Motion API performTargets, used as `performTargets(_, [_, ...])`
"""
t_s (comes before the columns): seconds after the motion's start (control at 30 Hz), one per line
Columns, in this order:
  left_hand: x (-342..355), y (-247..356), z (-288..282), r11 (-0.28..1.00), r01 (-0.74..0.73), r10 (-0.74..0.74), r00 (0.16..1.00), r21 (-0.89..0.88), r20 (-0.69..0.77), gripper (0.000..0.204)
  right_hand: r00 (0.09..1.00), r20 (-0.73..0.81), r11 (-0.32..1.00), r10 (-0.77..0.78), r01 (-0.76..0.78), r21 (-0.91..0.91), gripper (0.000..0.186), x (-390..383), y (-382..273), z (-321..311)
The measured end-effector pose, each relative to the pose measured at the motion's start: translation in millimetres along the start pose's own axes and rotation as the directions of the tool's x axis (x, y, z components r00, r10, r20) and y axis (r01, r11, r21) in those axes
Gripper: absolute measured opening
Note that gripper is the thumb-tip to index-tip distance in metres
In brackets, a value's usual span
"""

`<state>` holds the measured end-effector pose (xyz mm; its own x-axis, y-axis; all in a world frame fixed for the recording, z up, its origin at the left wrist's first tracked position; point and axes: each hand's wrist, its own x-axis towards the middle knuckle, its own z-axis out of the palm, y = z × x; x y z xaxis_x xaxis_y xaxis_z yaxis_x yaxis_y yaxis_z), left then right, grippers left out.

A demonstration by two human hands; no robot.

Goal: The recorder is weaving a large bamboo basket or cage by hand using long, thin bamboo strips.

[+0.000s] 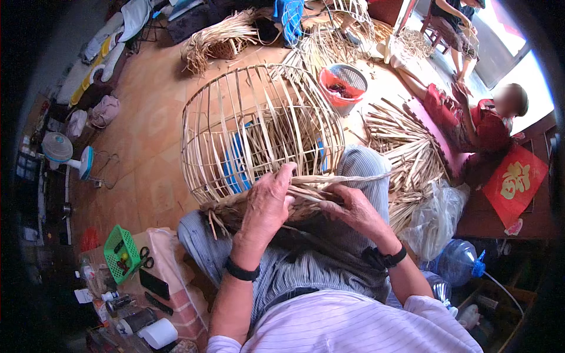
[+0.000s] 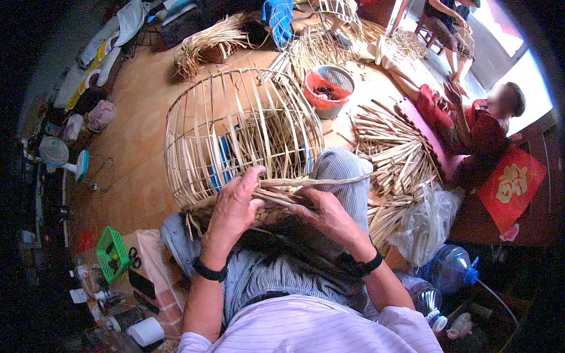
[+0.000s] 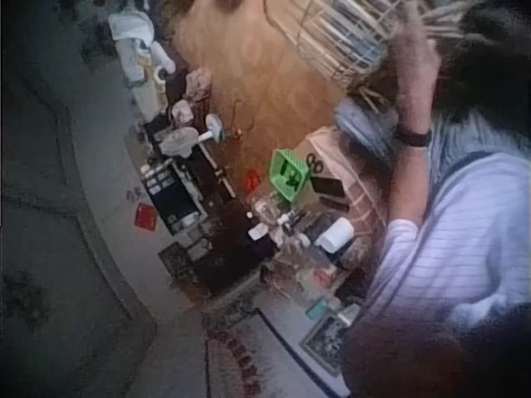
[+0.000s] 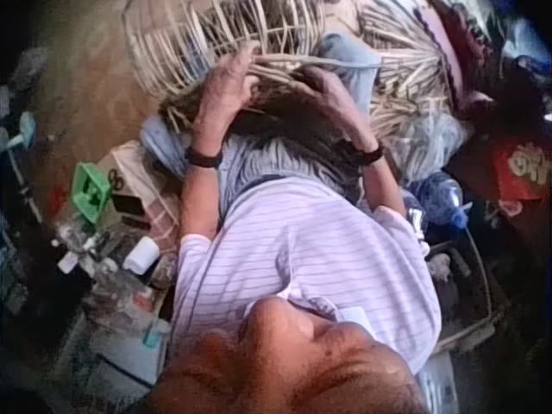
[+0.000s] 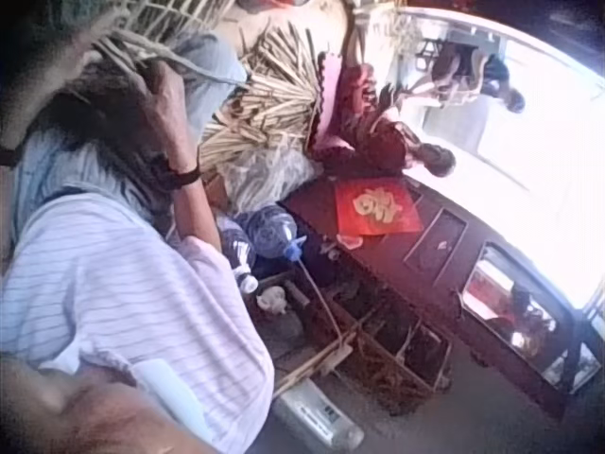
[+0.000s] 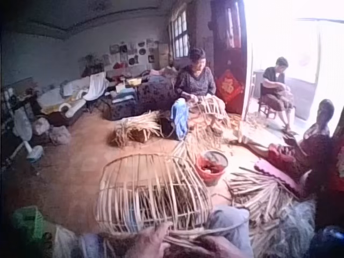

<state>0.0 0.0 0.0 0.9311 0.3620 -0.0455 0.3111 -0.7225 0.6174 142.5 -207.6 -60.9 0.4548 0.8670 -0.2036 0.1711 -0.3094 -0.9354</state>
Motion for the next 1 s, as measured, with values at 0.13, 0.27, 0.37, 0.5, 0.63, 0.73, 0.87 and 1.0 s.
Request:
performTargets(0.13, [-3,-4,6,0.998,-0.05,0.046,0.996,-0.048,-0.078,0.071,0.999,0.002,0.996,-0.047,0.047,-0.072,0.032,-3,-4,2])
performTargets(0.27, [-3,1,9,0.996,-0.043,0.033,0.992,-0.081,-0.119,0.07,0.998,-0.009,0.997,-0.057,0.057,-0.049,0.03,-5,-6,7])
performTargets(0.37, [1,2,7,0.996,-0.038,0.029,0.994,-0.082,-0.108,0.068,0.993,-0.02,0.982,-0.116,0.111,-0.152,0.028,-5,-2,6])
performTargets(0.5, [5,0,6,0.995,-0.022,0.014,0.997,-0.102,-0.074,0.065,0.948,-0.12,0.955,-0.295,0.288,-0.072,0.037,0,4,11])
performTargets(0.63, [8,1,0,0.995,-0.002,0.0,1.0,-0.099,-0.022,0.063,0.929,-0.023,0.917,-0.369,0.359,-0.175,0.05,13,3,12])
performTargets(0.73, [6,-2,-2,0.997,-0.056,0.056,0.998,-0.047,0.002,0.06,0.97,0.051,0.93,-0.238,0.242,-0.278,0.054,27,-9,7])
performTargets(0.87, [6,-6,0,0.998,-0.067,0.068,0.997,-0.014,0.039,0.057,0.961,0.046,0.94,-0.271,0.275,-0.204,0.049,40,-5,1])
performTargets(1.0, [10,-5,-4,0.996,-0.071,0.076,0.993,-0.061,0.086,0.055,0.982,0.116,0.982,-0.15,0.161,-0.093,0.046,46,-9,-3])
